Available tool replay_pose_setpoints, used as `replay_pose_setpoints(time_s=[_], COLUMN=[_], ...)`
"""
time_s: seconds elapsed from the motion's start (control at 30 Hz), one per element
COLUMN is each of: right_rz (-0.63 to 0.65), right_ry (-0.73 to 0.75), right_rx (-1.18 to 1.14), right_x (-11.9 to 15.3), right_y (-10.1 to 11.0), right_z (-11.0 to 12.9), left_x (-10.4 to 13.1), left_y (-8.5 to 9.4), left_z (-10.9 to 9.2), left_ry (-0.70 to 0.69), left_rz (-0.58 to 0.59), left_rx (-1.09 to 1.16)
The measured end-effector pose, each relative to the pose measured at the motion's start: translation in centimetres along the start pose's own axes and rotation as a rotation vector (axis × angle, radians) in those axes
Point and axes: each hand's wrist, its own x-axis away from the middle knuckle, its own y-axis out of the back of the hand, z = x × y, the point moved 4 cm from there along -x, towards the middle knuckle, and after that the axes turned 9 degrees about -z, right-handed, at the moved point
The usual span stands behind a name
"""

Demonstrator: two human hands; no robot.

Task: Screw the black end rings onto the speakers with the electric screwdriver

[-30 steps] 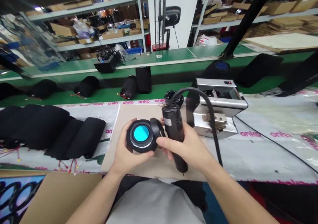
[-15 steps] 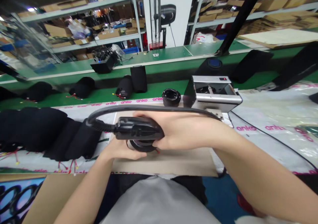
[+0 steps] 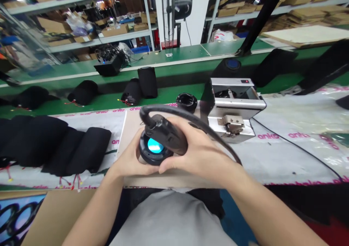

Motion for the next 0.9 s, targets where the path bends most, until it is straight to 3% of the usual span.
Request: replay_pose_setpoints(time_s=[0.1,0.23,0.3,0.47,0.73,0.9], right_rz=[-0.054,-0.205,-0.214,-0.075,0.195,0.198], right_ry=[-0.017,0.026,0.049,0.202,0.189,0.179], right_rx=[-0.036,-0.137,-0.103,-0.002,0.157,0.074], right_x=[0.2,0.1,0.0,-0.1,-1.3,-1.2], right_y=[-0.3,2.0,2.8,2.2,1.0,1.3], right_z=[0.2,0.9,1.1,0.9,1.3,1.1], left_x=[0.1,0.3,0.3,0.3,0.7,0.9], left_y=[0.1,0.1,0.1,0.2,-0.4,-0.6], left_z=[0.0,0.5,0.7,0.9,0.4,0.2], left_ry=[-0.053,-0.023,-0.012,-0.062,0.028,0.037], left_rz=[-0.005,0.003,0.005,-0.039,-0.024,-0.04], left_rx=[-0.022,0.025,0.05,0.014,0.035,0.016])
